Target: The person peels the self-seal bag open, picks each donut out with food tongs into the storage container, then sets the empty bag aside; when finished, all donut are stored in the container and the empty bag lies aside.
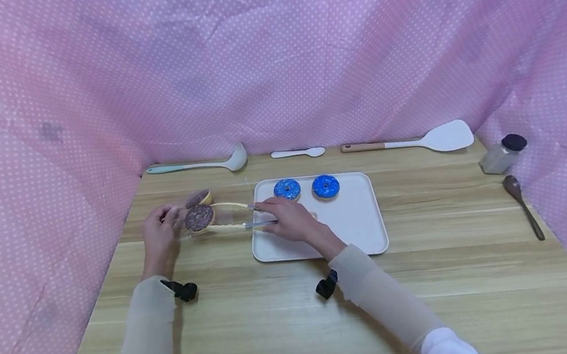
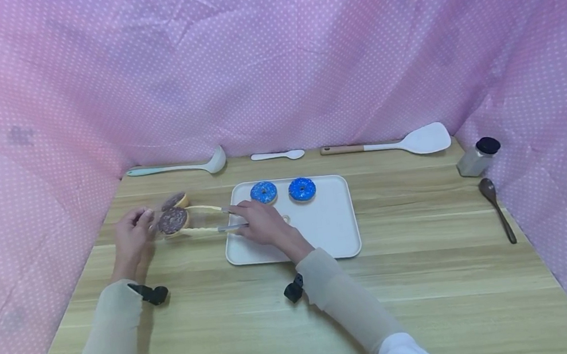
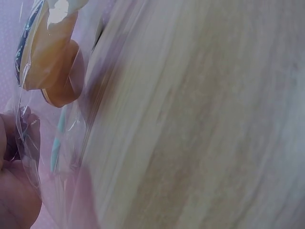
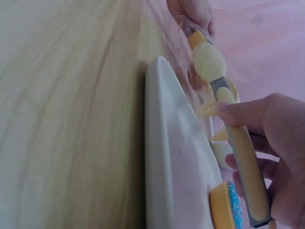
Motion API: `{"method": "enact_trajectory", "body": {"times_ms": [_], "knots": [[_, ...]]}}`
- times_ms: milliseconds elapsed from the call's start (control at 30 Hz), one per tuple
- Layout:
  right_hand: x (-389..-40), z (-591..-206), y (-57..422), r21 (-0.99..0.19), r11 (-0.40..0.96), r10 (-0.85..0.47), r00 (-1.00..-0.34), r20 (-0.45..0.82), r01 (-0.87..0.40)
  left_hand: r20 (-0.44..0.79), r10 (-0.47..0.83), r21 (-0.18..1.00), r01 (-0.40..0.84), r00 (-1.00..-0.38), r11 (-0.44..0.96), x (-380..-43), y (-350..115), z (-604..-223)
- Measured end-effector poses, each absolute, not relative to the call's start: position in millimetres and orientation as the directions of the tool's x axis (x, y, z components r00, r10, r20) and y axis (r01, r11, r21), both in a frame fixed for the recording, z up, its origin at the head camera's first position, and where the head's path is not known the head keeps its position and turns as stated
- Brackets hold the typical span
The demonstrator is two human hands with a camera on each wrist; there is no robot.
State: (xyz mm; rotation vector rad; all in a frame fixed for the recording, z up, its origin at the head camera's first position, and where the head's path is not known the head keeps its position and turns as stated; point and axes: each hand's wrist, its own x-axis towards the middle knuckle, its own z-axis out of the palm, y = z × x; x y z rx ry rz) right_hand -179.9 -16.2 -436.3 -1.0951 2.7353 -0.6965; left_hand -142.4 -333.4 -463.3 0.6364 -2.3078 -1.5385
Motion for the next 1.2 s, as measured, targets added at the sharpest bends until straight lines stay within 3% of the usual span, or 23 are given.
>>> {"method": "enact_trajectory", "body": {"times_ms": [167, 400, 1200], "knots": [[-180, -438, -11, -0.474, 0.645, -0.660, -0.750, 0.050, -0.599, 0.052, -0.509, 0.884, -0.197, -0.859, 0.423, -142, -336, -463], [-184, -441, -6, -0.450, 0.630, -0.693, -0.720, 0.042, -0.633, 0.072, -0.488, 0.913, -0.140, -0.870, 0.383, -144, -336, -462], [-195, -438, -14, -0.416, 0.612, -0.739, -0.673, 0.002, -0.673, 0.108, -0.462, 0.856, -0.154, -0.880, 0.493, -144, -338, -465]]}}
